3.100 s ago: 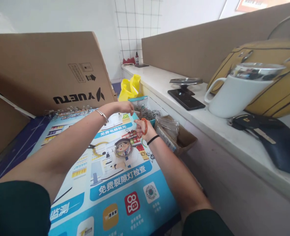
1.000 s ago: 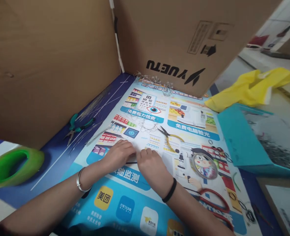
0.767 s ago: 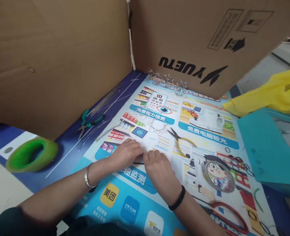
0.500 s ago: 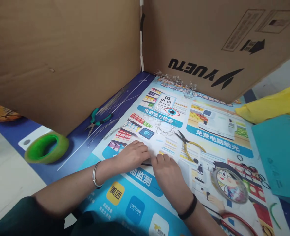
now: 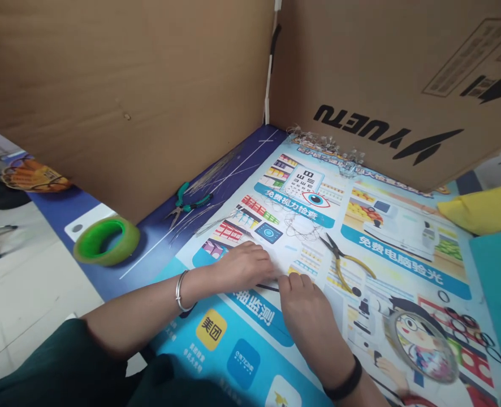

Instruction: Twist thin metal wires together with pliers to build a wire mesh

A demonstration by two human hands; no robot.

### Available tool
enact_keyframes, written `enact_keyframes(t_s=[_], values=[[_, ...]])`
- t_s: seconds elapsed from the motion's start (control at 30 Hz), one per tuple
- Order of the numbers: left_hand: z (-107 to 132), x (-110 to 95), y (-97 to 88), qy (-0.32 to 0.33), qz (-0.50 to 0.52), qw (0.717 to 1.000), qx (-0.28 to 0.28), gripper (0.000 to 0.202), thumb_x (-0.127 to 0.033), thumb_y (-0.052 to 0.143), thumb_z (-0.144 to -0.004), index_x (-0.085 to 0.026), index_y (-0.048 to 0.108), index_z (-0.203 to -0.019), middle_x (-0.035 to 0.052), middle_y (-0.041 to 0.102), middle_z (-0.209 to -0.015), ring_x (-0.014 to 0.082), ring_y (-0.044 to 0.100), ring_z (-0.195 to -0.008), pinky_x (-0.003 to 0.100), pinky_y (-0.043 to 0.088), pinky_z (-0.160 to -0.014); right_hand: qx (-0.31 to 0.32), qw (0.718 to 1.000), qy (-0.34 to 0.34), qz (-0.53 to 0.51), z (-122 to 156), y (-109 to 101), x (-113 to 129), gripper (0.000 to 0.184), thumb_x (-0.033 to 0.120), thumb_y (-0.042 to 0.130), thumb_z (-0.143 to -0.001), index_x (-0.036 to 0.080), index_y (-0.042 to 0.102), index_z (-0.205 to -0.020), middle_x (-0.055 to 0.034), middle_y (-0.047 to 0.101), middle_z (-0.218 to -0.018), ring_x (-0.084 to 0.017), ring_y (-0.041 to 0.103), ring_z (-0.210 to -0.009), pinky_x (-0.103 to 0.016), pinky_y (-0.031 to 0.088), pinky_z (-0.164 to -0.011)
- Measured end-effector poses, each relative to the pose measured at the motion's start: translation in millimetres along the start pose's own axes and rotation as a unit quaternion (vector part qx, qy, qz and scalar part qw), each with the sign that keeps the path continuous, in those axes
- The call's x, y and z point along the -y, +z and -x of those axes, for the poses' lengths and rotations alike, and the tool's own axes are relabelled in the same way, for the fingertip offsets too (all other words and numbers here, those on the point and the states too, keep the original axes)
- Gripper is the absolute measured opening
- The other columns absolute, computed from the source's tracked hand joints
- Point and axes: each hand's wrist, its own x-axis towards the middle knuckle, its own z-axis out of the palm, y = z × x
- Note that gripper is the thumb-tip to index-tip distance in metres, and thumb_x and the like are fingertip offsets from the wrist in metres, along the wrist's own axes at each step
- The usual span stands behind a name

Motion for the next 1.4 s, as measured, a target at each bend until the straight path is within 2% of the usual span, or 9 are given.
enact_keyframes(t_s=[0.1, 0.23, 0.37, 0.53, 0.97, 1.1, 1.2, 1.3, 1.4], values=[[1.0, 15.6, -8.9, -0.08, -0.02, 0.996, -0.024, 0.016, -0.023, 0.047, -0.089, -0.018, 0.058, -0.079, 0.0036, 0.06, -0.079, 0.0174, 0.055, -0.078, 0.032, 0.039, -0.067, 0.002, 1.0, 0.005, 0.006, 0.1, -0.3, 0.1, 0.019, 0.001, 0.047, -0.076, 0.018, 0.052, -0.073, -0.0064, 0.055, -0.07, -0.021, 0.049, -0.067, -0.031, 0.034, -0.058], [4.9, 40.3, -18.8, -0.279, -0.081, 0.956, -0.033, 0.012, -0.023, 0.049, -0.088, -0.015, 0.057, -0.091, 0.0093, 0.059, -0.09, 0.022, 0.057, -0.082, 0.034, 0.043, -0.068, -0.006, 1.0, 0.005, 0.001, 0.9, 1.6, 0.6, 0.014, 0.004, 0.049, -0.076, 0.017, 0.054, -0.075, -0.0067, 0.055, -0.071, -0.021, 0.049, -0.07, -0.03, 0.035, -0.059], [8.6, 50.4, -17.9, -0.335, -0.093, 0.938, 0.016, 0.014, -0.022, 0.049, -0.088, -0.013, 0.053, -0.098, 0.0119, 0.056, -0.097, 0.0244, 0.06, -0.085, 0.033, 0.046, -0.063, -0.004, 1.0, 0.009, 0.002, 0.2, 2.1, 1.6, 0.015, 0.003, 0.049, -0.076, 0.018, 0.054, -0.074, -0.0065, 0.054, -0.07, -0.021, 0.049, -0.07, -0.03, 0.035, -0.058], [8.6, 46.2, -13.1, -0.32, -0.085, 0.943, 0.042, 0.019, -0.005, 0.04, -0.085, -0.013, 0.052, -0.098, 0.011, 0.058, -0.094, 0.021, 0.061, -0.083, 0.031, 0.048, -0.065, 0.0, 1.0, 0.005, 0.012, -2.0, 0.9, 2.9, 0.019, 0.0, 0.048, -0.074, 0.018, 0.053, -0.072, -0.0066, 0.054, -0.069, -0.021, 0.048, -0.067, -0.03, 0.035, -0.058], [4.5, 32.7, -12.2, -0.264, -0.081, 0.961, 0.027, 0.013, -0.016, 0.045, -0.087, -0.013, 0.056, -0.092, 0.0093, 0.06, -0.09, 0.0224, 0.061, -0.082, 0.032, 0.048, -0.064, 0.006, 1.0, -0.023, -0.008, -3.1, 3.3, 4.9, 0.018, 0.002, 0.051, -0.075, 0.018, 0.054, -0.083, -0.0054, 0.056, -0.075, -0.02, 0.05, -0.071, -0.03, 0.036, -0.059], [3.8, 22.9, -17.5, -0.159, -0.012, 0.987, -0.023, 0.012, -0.026, 0.054, -0.086, -0.017, 0.058, -0.092, 0.0061, 0.061, -0.093, 0.0222, 0.054, -0.095, 0.035, 0.045, -0.082, 0.033, 0.999, -0.01, -0.011, -4.1, -1.9, 7.3, 0.014, 0.005, 0.051, -0.079, 0.017, 0.054, -0.085, -0.0059, 0.057, -0.078, -0.021, 0.051, -0.073, -0.031, 0.037, -0.06], [4.8, 13.1, -17.3, -0.042, 0.078, 0.996, 0.015, 0.023, -0.034, 0.061, -0.081, -0.018, 0.057, -0.097, 0.0041, 0.061, -0.097, 0.0205, 0.052, -0.097, 0.034, 0.042, -0.086, 0.066, 0.997, 0.0, -0.04, -5.2, -8.7, 8.9, 0.01, 0.009, 0.051, -0.081, 0.018, 0.052, -0.085, -0.0059, 0.057, -0.081, -0.022, 0.051, -0.077, -0.032, 0.038, -0.062], [5.1, 6.7, -13.2, -0.015, 0.086, 0.994, 0.058, 0.029, -0.039, 0.065, -0.077, -0.017, 0.057, -0.095, 0.005, 0.059, -0.097, 0.0216, 0.052, -0.094, 0.035, 0.043, -0.08, 0.076, 0.996, 0.008, -0.053, -6.2, -12.2, 9.4, 0.007, 0.012, 0.051, -0.083, 0.017, 0.051, -0.087, -0.0064, 0.057, -0.084, -0.022, 0.051, -0.079, -0.033, 0.039, -0.063], [4.5, 3.1, -8.6, -0.02, 0.042, 0.995, 0.085, 0.012, -0.027, 0.058, -0.083, -0.016, 0.055, -0.083, 0.0051, 0.058, -0.087, 0.0207, 0.052, -0.086, 0.034, 0.043, -0.074, 0.082, 0.995, 0.014, -0.05, -6.4, -10.7, 9.7, 0.006, 0.011, 0.047, -0.085, 0.016, 0.05, -0.088, -0.0075, 0.056, -0.085, -0.021, 0.051, -0.079, -0.033, 0.04, -0.063]])
